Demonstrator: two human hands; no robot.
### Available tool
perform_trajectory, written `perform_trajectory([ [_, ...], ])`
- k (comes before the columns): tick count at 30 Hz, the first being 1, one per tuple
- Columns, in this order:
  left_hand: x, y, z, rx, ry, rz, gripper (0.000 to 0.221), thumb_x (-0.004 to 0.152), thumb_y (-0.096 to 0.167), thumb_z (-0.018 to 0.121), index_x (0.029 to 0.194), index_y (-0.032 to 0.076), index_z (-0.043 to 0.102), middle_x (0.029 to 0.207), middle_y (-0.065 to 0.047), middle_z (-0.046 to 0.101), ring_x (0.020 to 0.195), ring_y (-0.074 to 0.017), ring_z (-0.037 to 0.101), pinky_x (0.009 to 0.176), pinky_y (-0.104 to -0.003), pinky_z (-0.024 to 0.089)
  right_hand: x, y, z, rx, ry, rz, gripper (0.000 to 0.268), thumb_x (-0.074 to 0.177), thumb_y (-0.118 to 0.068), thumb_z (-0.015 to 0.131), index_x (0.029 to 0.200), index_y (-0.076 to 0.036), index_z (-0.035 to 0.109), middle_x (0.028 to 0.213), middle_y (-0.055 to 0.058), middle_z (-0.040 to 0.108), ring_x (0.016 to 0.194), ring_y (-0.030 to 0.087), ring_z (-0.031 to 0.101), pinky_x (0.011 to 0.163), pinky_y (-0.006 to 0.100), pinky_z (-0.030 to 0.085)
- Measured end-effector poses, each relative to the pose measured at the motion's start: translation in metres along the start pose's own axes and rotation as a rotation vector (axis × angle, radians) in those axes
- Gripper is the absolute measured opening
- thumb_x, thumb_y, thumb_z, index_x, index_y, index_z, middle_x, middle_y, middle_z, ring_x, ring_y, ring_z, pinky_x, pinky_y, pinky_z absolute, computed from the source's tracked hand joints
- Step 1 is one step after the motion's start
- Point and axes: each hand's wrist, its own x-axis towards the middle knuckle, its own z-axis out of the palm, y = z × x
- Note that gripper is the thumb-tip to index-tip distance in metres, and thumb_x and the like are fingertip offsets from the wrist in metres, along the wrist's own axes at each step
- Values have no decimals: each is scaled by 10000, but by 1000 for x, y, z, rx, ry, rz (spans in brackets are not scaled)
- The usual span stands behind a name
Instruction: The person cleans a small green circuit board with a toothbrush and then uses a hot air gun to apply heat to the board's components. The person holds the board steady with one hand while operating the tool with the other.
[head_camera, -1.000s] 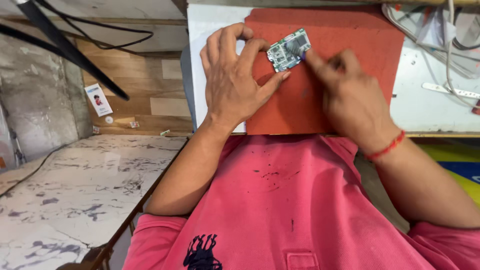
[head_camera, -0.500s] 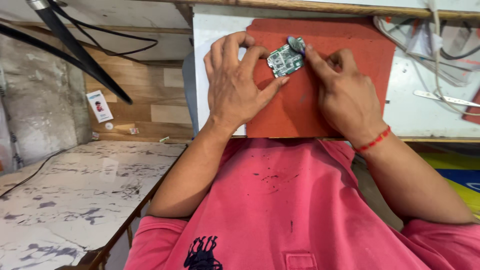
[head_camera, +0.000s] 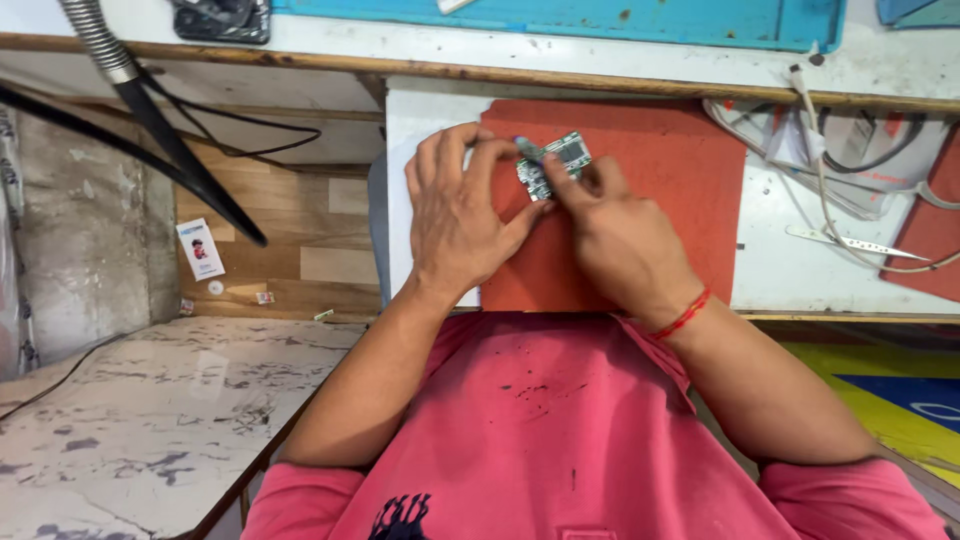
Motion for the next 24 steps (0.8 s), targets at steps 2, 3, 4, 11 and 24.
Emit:
perform_trajectory([
  [2,0,0,-2,-3,-19,-14,621,713,340,927,1218,108,650,1294,-93,529,1267,-323,457,1100,-486,333,-1,-1,-5,-5,-52,-1,612,907,-15,478,1502,-150,517,1131,207,598,693,433,672,626,522,563],
  [3,1,-1,-3,-7,-27,-16,636,705,356,935,1212,106,645,1287,-96,528,1262,-325,457,1094,-487,333,-10,1,-11,12,-46,-32,642,865,-2,483,1487,-151,527,1118,202,602,691,425,677,615,517,567],
  [4,1,-1,-2,-16,-25,-27,652,697,372,943,1207,103,640,1279,-99,528,1256,-326,457,1088,-489,332,-13,5,-15,20,-45,-73,671,823,10,488,1473,-152,537,1104,197,606,689,417,681,603,512,572],
  [11,3,0,-4,30,-15,32,553,692,361,940,1144,139,712,1272,-77,532,1234,-301,461,1076,-493,330,0,10,-10,-4,3,-41,630,886,-1,514,1484,-198,541,1097,168,604,642,367,671,595,475,564],
  [24,4,0,-3,13,-23,9,457,700,386,939,1030,153,726,1247,-40,548,1246,-299,451,1087,-496,307,-3,15,-14,34,12,60,587,905,-21,496,1455,-214,570,1108,185,617,710,426,666,648,524,557],
])
